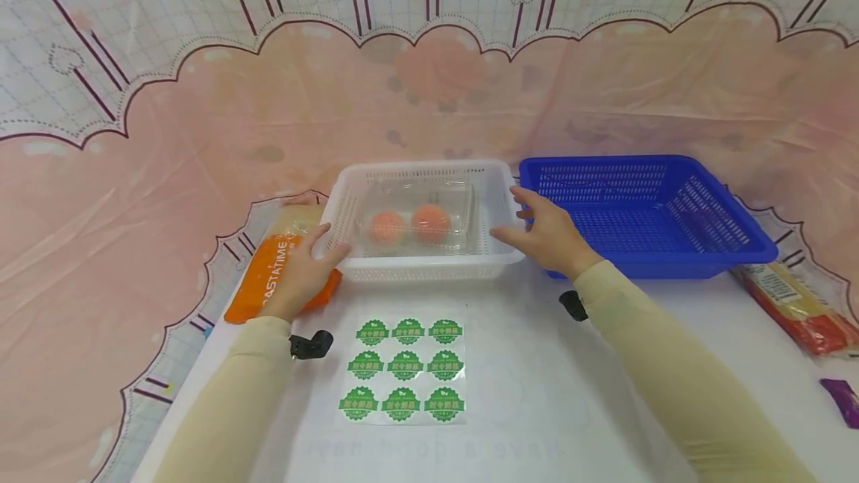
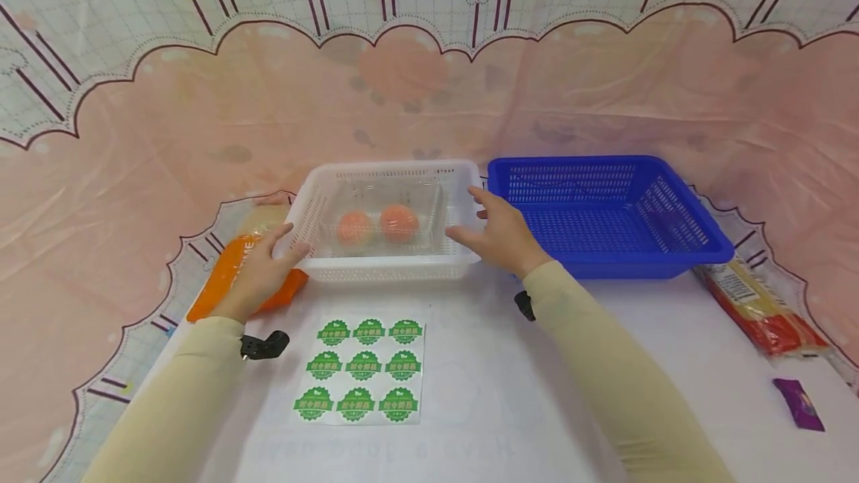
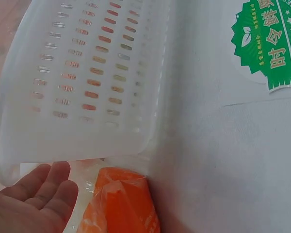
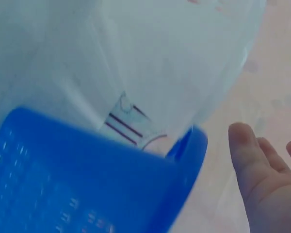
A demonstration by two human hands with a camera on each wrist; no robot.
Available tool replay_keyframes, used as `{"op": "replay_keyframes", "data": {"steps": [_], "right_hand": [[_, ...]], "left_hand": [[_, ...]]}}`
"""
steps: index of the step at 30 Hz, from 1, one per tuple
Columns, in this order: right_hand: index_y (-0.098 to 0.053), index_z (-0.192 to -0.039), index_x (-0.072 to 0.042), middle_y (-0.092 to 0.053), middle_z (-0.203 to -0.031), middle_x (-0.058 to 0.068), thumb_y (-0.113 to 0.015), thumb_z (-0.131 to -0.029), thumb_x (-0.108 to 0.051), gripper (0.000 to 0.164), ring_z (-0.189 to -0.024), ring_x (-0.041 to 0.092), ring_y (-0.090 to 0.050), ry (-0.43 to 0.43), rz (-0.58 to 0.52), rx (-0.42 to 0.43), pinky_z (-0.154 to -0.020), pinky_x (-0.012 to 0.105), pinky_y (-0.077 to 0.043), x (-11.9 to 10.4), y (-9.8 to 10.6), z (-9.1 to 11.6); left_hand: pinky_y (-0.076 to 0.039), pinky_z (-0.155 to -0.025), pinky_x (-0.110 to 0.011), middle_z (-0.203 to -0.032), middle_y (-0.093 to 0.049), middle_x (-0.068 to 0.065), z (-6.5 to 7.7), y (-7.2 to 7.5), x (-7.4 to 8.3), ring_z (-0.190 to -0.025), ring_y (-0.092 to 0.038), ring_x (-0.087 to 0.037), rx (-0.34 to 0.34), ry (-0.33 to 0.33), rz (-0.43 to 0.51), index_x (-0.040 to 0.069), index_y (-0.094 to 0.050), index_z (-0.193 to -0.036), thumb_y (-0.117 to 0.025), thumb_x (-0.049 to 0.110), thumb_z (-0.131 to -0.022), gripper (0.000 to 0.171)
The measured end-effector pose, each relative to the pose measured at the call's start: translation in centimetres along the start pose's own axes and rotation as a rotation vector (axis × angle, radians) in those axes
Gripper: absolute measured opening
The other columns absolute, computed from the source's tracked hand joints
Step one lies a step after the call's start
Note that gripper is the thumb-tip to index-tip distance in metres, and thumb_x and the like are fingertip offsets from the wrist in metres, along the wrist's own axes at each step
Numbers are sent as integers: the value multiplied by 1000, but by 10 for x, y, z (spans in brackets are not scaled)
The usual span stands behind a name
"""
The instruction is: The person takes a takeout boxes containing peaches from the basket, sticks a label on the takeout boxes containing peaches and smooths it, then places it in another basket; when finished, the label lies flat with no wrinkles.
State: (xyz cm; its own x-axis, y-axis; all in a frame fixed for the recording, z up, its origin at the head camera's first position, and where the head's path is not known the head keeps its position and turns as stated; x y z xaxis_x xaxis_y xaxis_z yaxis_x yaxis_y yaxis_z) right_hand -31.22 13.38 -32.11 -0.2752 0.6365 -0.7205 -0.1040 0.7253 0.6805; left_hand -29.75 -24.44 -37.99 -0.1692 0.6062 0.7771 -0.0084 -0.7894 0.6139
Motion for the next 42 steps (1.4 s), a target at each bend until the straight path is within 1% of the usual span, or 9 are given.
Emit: {"op": "replay_keyframes", "data": {"steps": [4, 7, 11, 17, 22, 26, 30, 36, 42], "right_hand": [[-29, -158, -12, -37, -156, 16, -73, -91, -41, 86, -130, 36, -50, -11, -39, -36, -99, 53, -49, -3, -14, -7], [-28, -158, -13, -35, -157, 14, -74, -90, -41, 86, -132, 36, -49, -21, -61, -57, -99, 53, -49, -5, -23, -12], [-28, -158, -14, -32, -160, 10, -74, -90, -43, 88, -135, 34, -46, -28, -76, -82, -101, 53, -47, -7, -34, -18], [-29, -158, -11, -32, -160, 9, -73, -90, -44, 87, -134, 36, -47, -22, -66, -99, -102, 52, -47, -6, -44, -29], [-30, -158, -13, -33, -159, 11, -72, -90, -47, 87, -132, 38, -49, -53, -64, -119, -99, 54, -48, -5, -50, -38], [-30, -158, -15, -34, -159, 12, -70, -91, -48, 84, -131, 40, -50, -68, -52, -142, -99, 54, -48, -4, -54, -45], [-31, -158, -16, -35, -158, 14, -68, -92, -49, 83, -134, 40, -45, -80, -27, -154, -105, 55, -43, -3, -58, -51], [-31, -158, -16, -30, -161, 13, -64, -95, -51, 79, -145, 38, -29, -107, -13, -175, -114, 59, -27, 0, -64, -61], [-29, -158, -14, -25, -163, 14, -63, -96, -49, 79, -147, 38, -23, -138, -28, -194, -115, 58, -25, 5, -70, -67]], "left_hand": [[-18, -111, -71, -163, -17, -20, 0, -1, -3, -145, -20, -47, -6, 14, -9, 23, -18, -162, -56, 59, -96, 84], [-18, -111, -70, -163, -17, -21, -2, -2, -7, -144, -20, -47, 1, 23, 3, 24, -19, -162, -57, 58, -96, 84], [-19, -111, -70, -163, -19, -18, -3, -5, -13, -145, -21, -45, 29, 22, 51, 26, -21, -161, -58, 57, -96, 81], [-20, -112, -68, -164, -19, -14, -6, -8, -16, -146, -21, -42, 43, 37, 123, 29, -23, -161, -60, 54, -96, 78], [-21, -112, -68, -164, -21, -13, -7, -8, -16, -146, -22, -41, 46, 35, 132, 30, -24, -161, -60, 55, -96, 79], [-22, -111, -69, -164, -21, -13, -6, -7, -17, -145, -24, -41, 43, 45, 130, 31, -23, -161, -60, 55, -96, 78], [-23, -111, -69, -164, -21, -13, -5, -7, -19, -145, -24, -41, 41, 50, 132, 32, -23, -161, -60, 54, -96, 78], [-23, -111, -69, -164, -21, -13, -3, -7, -19, -145, -25, -41, 41, 51, 135, 31, -23, -161, -60, 53, -97, 77], [-24, -110, -69, -164, -21, -13, -2, -7, -18, -145, -25, -41, 43, 50, 124, 33, -24, -160, -60, 53, -97, 76]]}}
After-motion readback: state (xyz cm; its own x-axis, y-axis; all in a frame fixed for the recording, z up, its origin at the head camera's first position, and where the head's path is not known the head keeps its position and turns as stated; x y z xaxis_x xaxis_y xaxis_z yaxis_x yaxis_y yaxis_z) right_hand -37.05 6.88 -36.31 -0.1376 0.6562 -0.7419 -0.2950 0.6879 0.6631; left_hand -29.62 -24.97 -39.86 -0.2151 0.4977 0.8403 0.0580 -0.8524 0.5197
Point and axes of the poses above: each hand's wrist, its own z-axis away from the middle knuckle, its own y-axis out of the back of the hand, x = y × z, the point moved 8 cm from there along -z, towards the middle knuckle
